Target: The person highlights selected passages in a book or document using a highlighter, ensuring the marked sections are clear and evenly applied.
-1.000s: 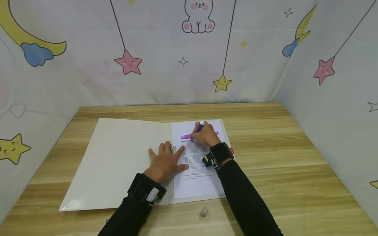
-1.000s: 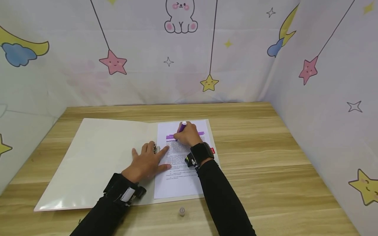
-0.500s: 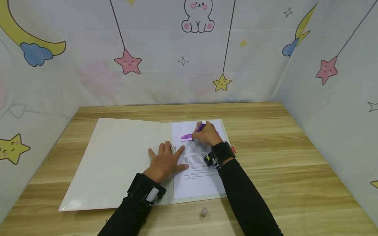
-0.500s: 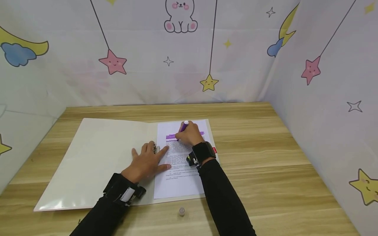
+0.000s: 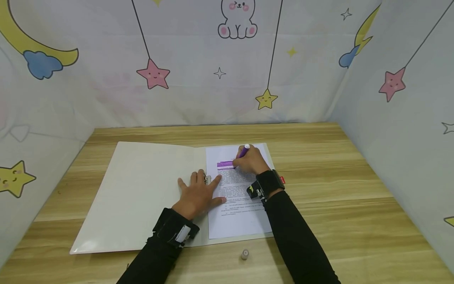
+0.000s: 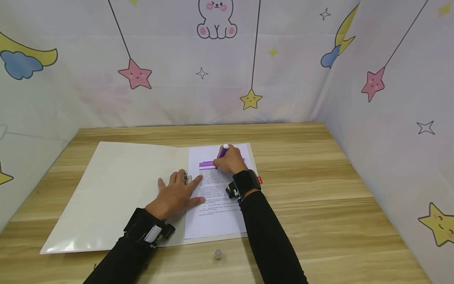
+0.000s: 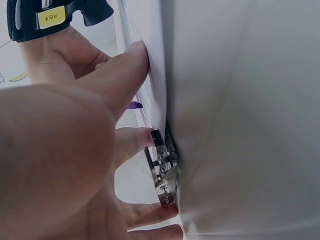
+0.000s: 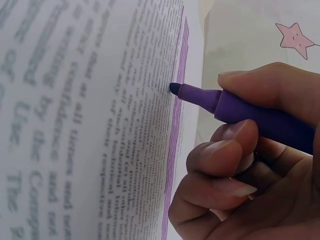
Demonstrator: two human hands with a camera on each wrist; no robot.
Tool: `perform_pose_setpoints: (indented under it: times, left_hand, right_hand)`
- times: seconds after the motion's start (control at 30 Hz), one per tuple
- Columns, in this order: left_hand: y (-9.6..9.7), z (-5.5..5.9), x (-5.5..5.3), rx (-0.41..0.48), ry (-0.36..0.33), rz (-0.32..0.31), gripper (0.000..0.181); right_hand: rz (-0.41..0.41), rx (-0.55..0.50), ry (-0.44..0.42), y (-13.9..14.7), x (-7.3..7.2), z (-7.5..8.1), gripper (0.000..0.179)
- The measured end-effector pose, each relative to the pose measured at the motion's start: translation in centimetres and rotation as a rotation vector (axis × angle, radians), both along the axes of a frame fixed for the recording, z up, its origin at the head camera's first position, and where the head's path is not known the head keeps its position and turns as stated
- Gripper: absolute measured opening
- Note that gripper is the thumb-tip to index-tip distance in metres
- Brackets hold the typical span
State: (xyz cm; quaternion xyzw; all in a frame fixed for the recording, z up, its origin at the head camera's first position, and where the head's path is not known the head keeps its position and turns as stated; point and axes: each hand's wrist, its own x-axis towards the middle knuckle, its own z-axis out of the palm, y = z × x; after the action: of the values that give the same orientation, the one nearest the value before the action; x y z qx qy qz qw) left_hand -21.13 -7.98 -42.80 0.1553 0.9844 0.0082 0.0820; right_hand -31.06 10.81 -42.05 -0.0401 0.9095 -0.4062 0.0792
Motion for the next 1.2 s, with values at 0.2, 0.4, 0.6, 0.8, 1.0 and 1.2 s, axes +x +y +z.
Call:
perform_pose_setpoints:
  times: [0.2,0.4,0.6,0.8,1.0,1.2]
  left_hand:
    - [0.0,0.1,0.0,0.003,-0.007,0.003,0.076]
    - [0.0,0.1,0.0,0.002,-0.012,0.003,0.076]
    - [0.1,0.1,0.0,0.005,-0.009,0.003,0.076]
    - [0.1,0.0,-0.1,0.002,-0.017,0.004,0.077]
    - [0.1,-0.1,-0.2,-0.001,-0.014,0.005,0.078]
    - [0.0,-0.1,-0.2,0.006,-0.015,0.004,0.078]
  right_hand:
    - [0.001,-0.004,-0.005,0.2,0.1,0.1,0.021]
    - [-0.006,-0.005,0.001,0.5,0.0,0.2,0.024]
    - [0.008,-0.007,0.001,0.7,0.0,0.3,0.024]
    - [-0.010,0.021,0.001,0.9,0.0,0.4,0.023]
    - [-0.004,0.019,-0.004,1.2,-0.1,0.4,0.022]
    - [-0.012,0.016,-0.004,1.5,-0.2,0.5,0.022]
